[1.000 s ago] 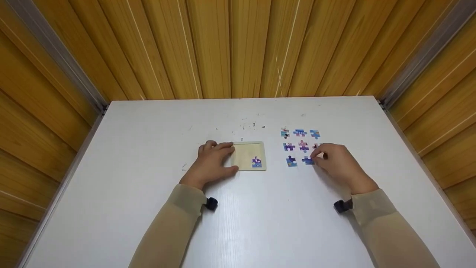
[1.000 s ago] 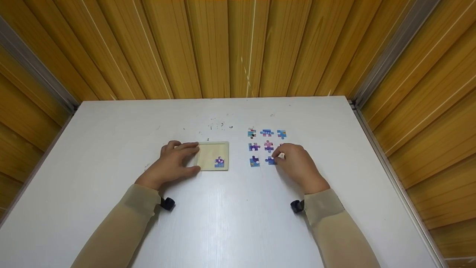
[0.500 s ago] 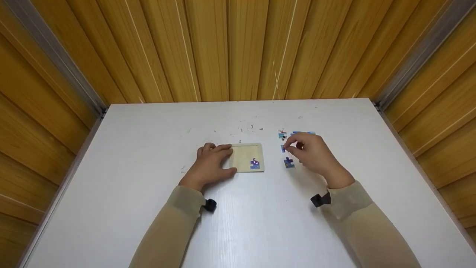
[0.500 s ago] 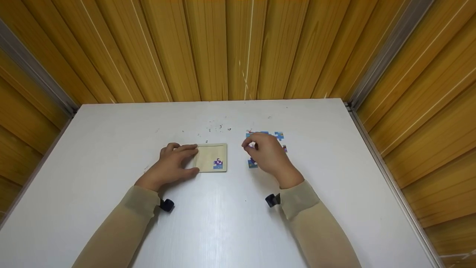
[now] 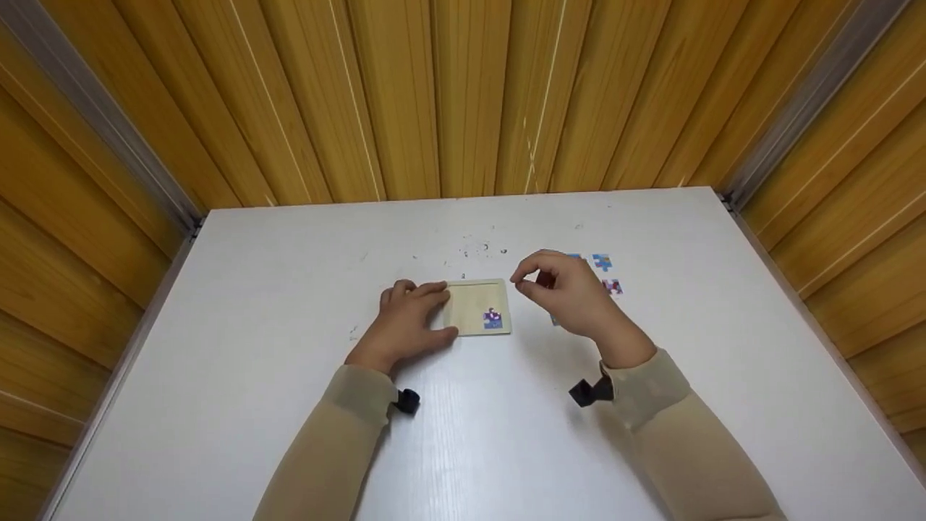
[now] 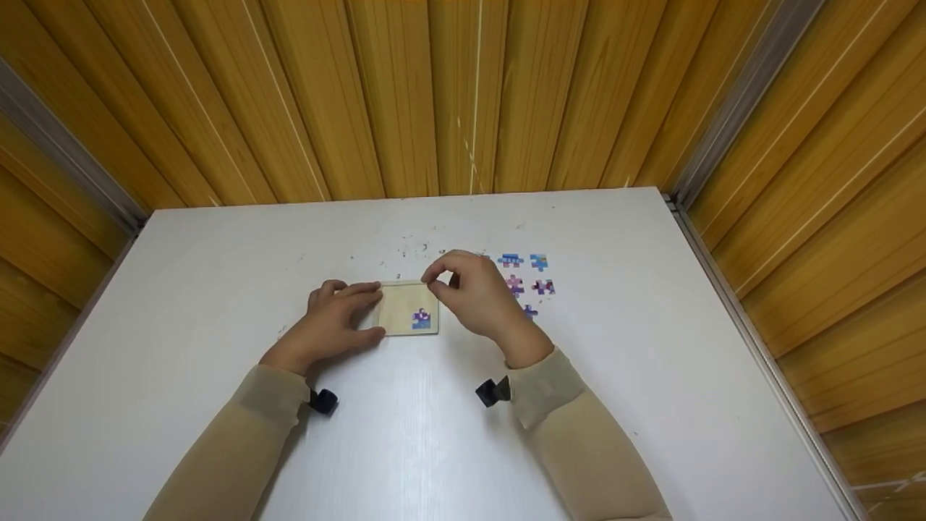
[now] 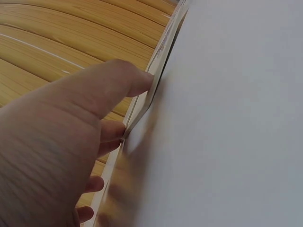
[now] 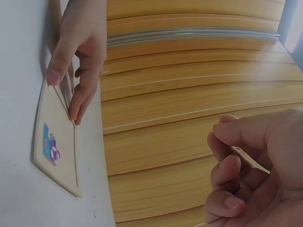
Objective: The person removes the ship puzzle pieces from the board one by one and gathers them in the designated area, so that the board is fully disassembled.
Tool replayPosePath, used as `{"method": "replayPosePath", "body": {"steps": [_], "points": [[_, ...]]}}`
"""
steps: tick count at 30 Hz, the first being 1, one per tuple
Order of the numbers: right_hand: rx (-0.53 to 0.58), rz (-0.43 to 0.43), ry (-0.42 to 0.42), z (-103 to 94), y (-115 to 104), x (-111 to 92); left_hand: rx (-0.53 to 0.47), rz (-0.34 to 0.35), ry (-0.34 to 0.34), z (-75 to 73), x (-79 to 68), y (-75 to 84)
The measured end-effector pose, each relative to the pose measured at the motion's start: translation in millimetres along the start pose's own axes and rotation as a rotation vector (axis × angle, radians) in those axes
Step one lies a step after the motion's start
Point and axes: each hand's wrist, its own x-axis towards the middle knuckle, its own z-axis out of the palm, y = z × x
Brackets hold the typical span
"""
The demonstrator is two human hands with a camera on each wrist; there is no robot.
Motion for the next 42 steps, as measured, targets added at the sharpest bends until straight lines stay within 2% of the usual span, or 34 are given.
{"method": "replayPosePath", "body": {"steps": [9,13,17,23,34,42], "points": [[-0.006,0.123,-0.091,33.7,17,4,0.015,0.014,-0.002,0.7,-2.7,-2.1],[-0.021,0.115,-0.141,47.2,24,6,0.028,0.022,0.006,0.3,-2.2,-2.9],[-0.089,0.113,-0.192,56.6,31,7,0.029,0.024,-0.001,0.2,-1.9,-2.6],[-0.151,0.175,-0.242,64.5,36,5,0.029,0.034,0.002,0.5,-0.4,-2.5],[-0.269,0.134,-0.271,71.6,41,5,0.022,0.042,0.009,-0.5,0.0,0.0],[-0.316,0.153,-0.266,72.2,42,8,0.025,0.055,0.015,-1.4,1.2,-0.6]]}}
